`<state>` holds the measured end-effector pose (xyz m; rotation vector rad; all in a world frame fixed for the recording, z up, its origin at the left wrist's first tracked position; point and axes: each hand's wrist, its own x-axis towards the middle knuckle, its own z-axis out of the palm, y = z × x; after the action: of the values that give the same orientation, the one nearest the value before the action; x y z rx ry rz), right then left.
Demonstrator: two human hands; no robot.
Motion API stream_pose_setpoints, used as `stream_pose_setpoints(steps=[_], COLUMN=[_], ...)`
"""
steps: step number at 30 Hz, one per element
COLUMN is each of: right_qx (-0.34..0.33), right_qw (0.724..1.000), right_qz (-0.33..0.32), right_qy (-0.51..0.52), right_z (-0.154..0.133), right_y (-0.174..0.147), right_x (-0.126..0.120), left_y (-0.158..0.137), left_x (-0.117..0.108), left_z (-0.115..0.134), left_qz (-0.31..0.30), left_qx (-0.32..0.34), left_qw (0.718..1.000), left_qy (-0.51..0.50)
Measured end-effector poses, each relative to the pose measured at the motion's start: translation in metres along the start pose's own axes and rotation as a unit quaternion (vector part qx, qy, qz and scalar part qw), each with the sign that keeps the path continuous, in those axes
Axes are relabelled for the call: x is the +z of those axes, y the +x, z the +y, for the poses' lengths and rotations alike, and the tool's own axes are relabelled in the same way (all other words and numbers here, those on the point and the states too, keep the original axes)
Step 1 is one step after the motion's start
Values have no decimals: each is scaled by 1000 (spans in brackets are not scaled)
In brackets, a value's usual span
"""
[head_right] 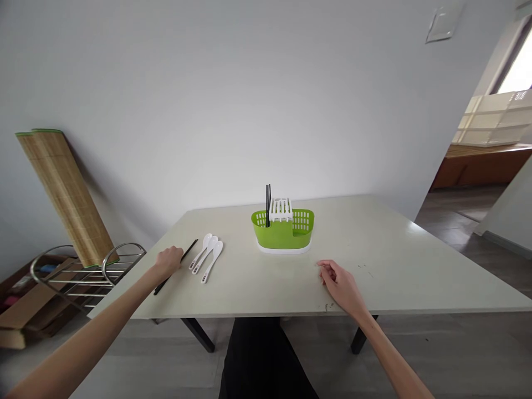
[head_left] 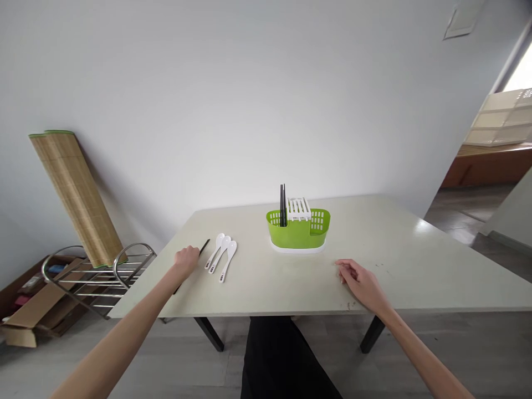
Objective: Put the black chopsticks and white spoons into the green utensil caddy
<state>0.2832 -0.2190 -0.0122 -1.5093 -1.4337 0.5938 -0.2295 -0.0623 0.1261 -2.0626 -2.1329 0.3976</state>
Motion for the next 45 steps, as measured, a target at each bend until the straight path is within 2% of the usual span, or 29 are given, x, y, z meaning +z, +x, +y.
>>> stream_pose_setpoints(steps=[8, 15, 20, 22, 23, 24, 25, 27, 29, 30, 31, 35, 39, 42, 45], right_qx=[-5, -5, 4, 12, 19, 25, 31, 36, 31, 23, 13, 10, 31, 48, 71], right_qw=[1000, 1000, 1000, 1000, 999, 998, 997, 991, 978, 968, 954, 913, 912, 916, 922], right_qz=[2, 3, -8, -6, -1, 6, 13, 16, -17, -51, -88, -185, -208, -185, -104], right_qy=[5, 0, 11, 25, 37, 52, 73, 128, 203, 246, 288, 363, 353, 353, 365], right_z=[3, 1, 2, 3, 2, 0, -4, -22, -51, -69, -87, -148, -170, -168, -160], right_y=[0, -1, 0, 0, 0, 0, -2, -7, -17, -23, -28, -47, -55, -64, -79], right_x=[1, 1, -1, -1, 1, 3, 8, 22, 40, 48, 56, 70, 68, 71, 78], left_y=[0, -7, -12, -16, -21, -26, -34, -54, -78, -91, -103, -142, -161, -169, -175], left_x=[0, -4, -24, -38, -45, -52, -58, -66, -68, -67, -65, -57, -57, -55, -48], left_z=[4, -2, -12, -11, -8, -2, 7, 32, 66, 83, 101, 154, 176, 185, 192], left_qz=[-3, 26, 80, 111, 125, 134, 136, 107, 64, 45, 36, 15, 40, 49, 27], left_qx=[-15, -22, -20, -7, 2, 10, 19, 39, 65, 65, 59, 66, 62, 62, 67], left_qw=[1000, 998, 990, 978, 961, 931, 883, 756, 651, 613, 586, 546, 521, 513, 517], left_qy=[-10, -54, -115, -178, -246, -338, -448, -644, -754, -786, -807, -835, -851, -855, -853])
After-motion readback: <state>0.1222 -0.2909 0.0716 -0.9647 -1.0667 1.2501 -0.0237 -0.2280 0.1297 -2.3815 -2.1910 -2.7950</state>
